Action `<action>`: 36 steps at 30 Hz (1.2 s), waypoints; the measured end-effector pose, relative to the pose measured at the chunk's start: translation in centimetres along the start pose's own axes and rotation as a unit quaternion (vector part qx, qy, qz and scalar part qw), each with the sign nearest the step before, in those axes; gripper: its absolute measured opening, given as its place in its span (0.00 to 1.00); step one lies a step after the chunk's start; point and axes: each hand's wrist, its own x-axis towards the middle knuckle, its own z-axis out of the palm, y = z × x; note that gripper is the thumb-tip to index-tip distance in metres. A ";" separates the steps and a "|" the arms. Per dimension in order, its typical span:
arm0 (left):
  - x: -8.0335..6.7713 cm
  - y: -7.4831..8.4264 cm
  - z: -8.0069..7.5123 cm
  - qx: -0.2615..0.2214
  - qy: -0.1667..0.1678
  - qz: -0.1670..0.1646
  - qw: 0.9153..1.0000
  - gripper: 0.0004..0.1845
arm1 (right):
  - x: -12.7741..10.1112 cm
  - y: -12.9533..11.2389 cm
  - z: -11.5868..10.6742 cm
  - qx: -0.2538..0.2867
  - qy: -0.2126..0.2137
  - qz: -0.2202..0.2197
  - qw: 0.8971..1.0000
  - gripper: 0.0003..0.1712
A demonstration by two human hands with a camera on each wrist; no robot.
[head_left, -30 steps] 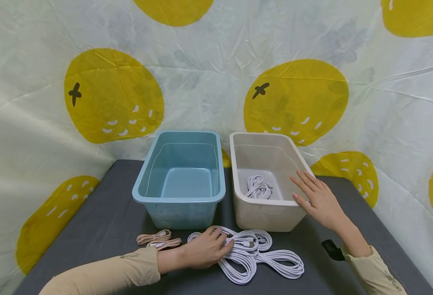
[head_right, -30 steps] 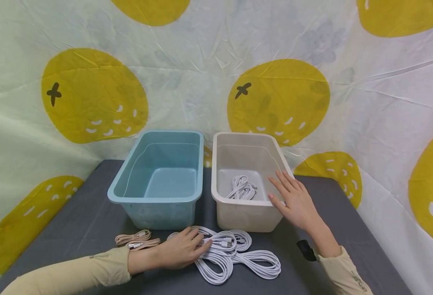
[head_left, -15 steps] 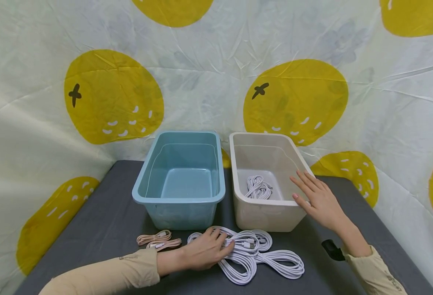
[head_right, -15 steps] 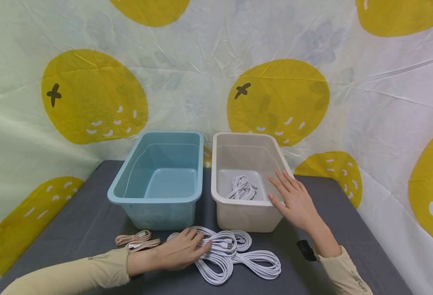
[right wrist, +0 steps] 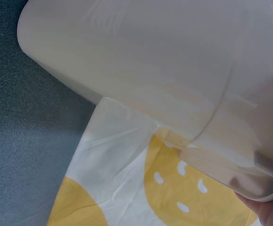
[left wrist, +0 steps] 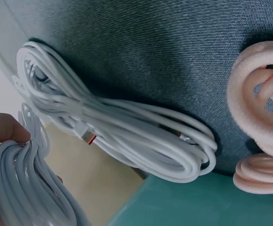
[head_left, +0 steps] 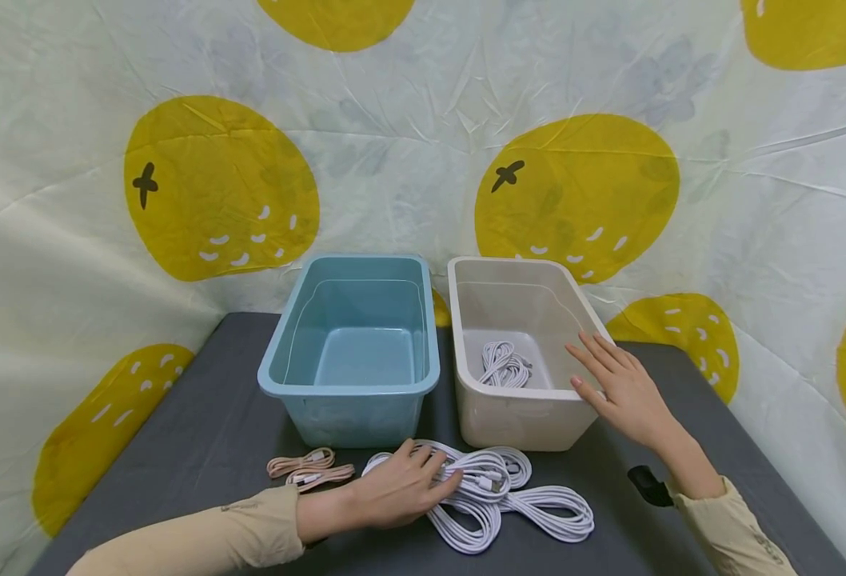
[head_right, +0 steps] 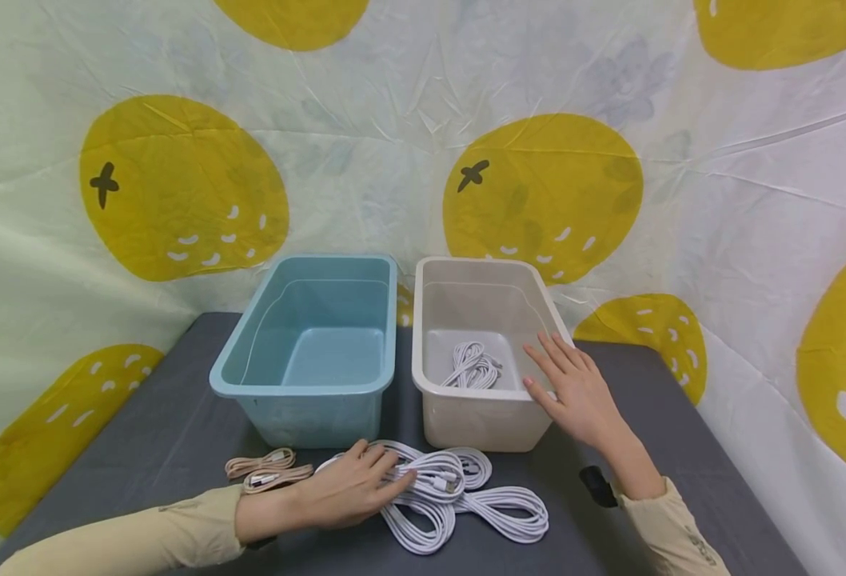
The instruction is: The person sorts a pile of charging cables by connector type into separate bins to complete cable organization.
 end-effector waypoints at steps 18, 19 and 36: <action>-0.2 -1.3 -2.6 0.008 0.052 -0.028 0.998 0.23 | 0.2 0.1 0.0 -0.005 0.004 -0.003 1.000 0.29; -0.2 -1.3 -2.7 0.006 0.056 -0.029 0.998 0.23 | 0.2 0.1 0.0 -0.005 0.005 -0.001 1.000 0.30; -0.2 -2.8 -5.3 -0.018 0.074 -0.057 0.996 0.25 | 0.0 0.0 0.0 -0.002 0.005 -0.004 1.000 0.29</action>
